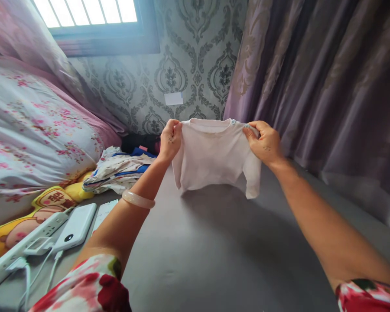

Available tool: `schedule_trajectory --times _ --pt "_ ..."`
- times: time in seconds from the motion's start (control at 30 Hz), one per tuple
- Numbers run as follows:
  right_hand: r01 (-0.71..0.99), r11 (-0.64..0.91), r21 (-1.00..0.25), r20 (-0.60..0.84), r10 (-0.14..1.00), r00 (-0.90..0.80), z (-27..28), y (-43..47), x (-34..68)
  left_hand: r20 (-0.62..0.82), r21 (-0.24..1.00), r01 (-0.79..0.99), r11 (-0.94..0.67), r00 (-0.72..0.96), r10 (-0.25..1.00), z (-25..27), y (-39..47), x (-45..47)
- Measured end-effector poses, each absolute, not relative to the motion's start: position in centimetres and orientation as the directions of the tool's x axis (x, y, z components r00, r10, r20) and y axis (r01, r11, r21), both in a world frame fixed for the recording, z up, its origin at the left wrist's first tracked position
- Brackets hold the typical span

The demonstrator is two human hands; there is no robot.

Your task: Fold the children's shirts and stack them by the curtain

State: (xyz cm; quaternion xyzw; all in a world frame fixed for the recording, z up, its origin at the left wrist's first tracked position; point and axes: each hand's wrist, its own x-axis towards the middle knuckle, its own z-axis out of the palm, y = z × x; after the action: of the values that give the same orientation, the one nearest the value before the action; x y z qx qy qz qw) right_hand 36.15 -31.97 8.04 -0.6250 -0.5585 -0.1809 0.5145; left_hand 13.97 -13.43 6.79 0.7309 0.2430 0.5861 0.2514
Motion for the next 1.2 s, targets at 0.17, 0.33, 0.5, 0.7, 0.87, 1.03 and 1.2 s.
schedule_trajectory --times 0.17,0.33,0.5,0.7,0.87,1.03,1.2 --pt "0.989 -0.015 -0.149 0.898 0.418 0.141 7.4 -32.4 35.5 0.894 0.423 0.202 -0.883 0.066 0.444 6.1 -13.9 12.9" --pt "0.994 -0.112 -0.007 0.918 0.393 0.051 7.0 -33.2 35.0 0.954 0.236 0.280 -0.931 0.117 0.277 5.8 -14.4 11.2" --pt "0.983 -0.168 0.068 0.916 0.401 0.005 7.1 -34.8 34.1 0.964 0.083 0.377 -0.923 0.203 0.169 6.3 -16.3 8.6" --pt "0.970 -0.202 0.134 0.905 0.425 -0.036 7.7 -37.8 32.2 0.966 0.009 0.392 -0.920 0.233 0.109 6.6 -18.8 5.5" --pt "0.968 -0.158 0.192 0.918 0.379 -0.120 8.4 -40.7 30.2 0.960 0.019 0.374 -0.927 0.252 0.121 7.2 -21.6 2.4" --pt "0.955 -0.152 0.254 0.915 0.357 -0.187 9.8 -44.1 27.1 0.964 -0.037 0.389 -0.921 0.257 0.070 8.7 -25.2 -1.4" --pt "0.975 -0.122 0.188 0.907 0.403 -0.125 12.3 -46.1 25.2 0.954 -0.017 0.366 -0.931 0.285 0.095 11.3 -27.3 -3.8"
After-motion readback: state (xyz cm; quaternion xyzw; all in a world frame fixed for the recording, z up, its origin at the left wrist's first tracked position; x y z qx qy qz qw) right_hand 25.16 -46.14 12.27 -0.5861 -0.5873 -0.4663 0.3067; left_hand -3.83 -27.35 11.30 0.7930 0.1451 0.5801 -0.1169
